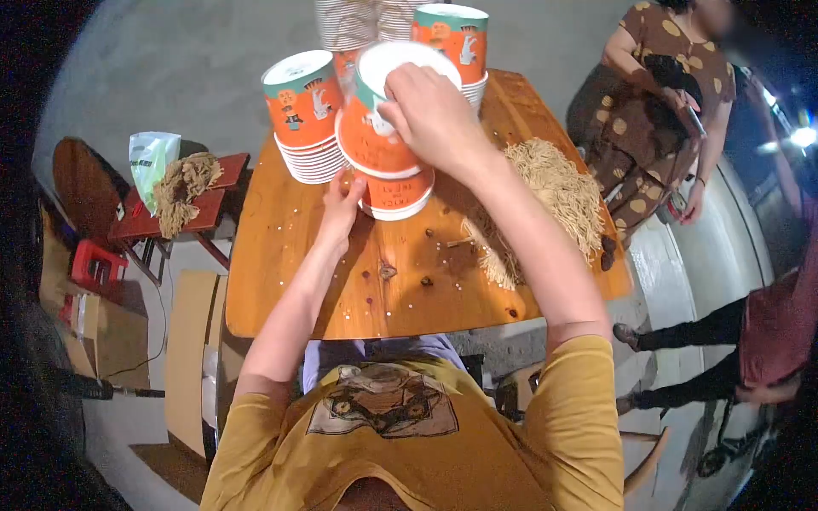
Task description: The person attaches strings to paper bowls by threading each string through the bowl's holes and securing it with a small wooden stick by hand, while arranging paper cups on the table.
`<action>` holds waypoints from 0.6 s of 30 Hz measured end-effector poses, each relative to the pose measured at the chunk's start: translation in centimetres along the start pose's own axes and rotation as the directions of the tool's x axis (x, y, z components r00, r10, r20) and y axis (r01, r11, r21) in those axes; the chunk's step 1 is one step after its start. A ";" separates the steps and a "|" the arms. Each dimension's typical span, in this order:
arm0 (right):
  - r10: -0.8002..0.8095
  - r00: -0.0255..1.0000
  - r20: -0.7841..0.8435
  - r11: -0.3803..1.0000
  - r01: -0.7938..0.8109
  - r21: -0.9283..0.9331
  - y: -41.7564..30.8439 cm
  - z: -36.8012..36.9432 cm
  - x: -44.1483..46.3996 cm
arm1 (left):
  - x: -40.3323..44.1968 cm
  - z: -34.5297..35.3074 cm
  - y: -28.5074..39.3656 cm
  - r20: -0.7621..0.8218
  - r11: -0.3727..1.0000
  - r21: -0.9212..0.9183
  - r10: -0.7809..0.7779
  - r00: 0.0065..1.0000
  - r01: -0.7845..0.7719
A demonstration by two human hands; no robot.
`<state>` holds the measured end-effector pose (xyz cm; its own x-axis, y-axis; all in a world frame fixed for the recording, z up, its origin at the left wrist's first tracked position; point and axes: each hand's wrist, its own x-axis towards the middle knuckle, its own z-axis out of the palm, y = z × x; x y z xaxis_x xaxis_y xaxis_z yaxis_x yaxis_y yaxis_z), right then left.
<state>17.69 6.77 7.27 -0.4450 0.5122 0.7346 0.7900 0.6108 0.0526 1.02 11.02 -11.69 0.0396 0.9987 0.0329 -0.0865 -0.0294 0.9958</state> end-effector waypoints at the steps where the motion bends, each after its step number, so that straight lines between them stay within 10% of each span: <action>1: -0.006 1.000 -0.021 1.000 0.005 -0.016 -0.3 -1.4 0.4 | 1.5 -0.1 -1.7 -0.032 0.990 0.138 0.009 0.999 -0.004; 5: 0.111 0.948 -0.300 0.994 -0.101 0.051 -2.7 -6.8 -0.7 | 1.5 0.5 -0.5 -0.143 0.870 0.484 0.187 0.972 -0.096; 9: 0.490 0.820 -0.295 0.789 -0.272 0.551 -5.1 -6.3 -8.9 | -6.9 -0.3 7.9 0.006 0.837 -0.337 0.461 0.887 -0.432; 10: 0.555 0.786 -0.271 0.714 -0.284 0.640 -6.3 -5.3 -10.8 | -9.8 -0.3 10.1 0.041 0.868 -0.449 0.259 0.965 -0.213; 11: 0.686 0.688 -0.236 0.647 -0.428 0.631 -7.4 -3.6 -12.8 | -11.4 -1.5 9.3 0.109 0.921 -0.320 0.269 0.957 -0.222; 12: 0.864 0.500 0.058 0.277 -0.569 0.774 -9.1 -3.0 -13.9 | -14.0 -2.1 8.6 0.262 0.821 -0.257 0.566 0.782 -0.509; 14: 0.831 0.518 0.204 0.012 -0.383 0.924 -9.9 0.1 -16.7 | -16.7 -2.8 9.1 0.249 0.915 0.036 0.381 0.890 -0.402; 17: 0.668 0.576 0.472 0.028 -0.653 0.757 -7.3 1.0 -18.7 | -16.1 -3.7 9.8 0.222 0.798 0.377 0.415 0.883 -0.470; 18: 0.678 0.661 0.322 0.441 -0.716 0.541 -6.3 0.6 -19.4 | -15.4 -4.5 10.2 0.328 0.598 0.533 0.506 0.798 -0.599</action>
<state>21.09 -6.62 -7.70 0.1059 0.9469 0.3037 0.4392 0.2295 -0.8686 -4.93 -4.47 -2.44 0.3144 0.7677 0.5584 0.4552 -0.6381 0.6210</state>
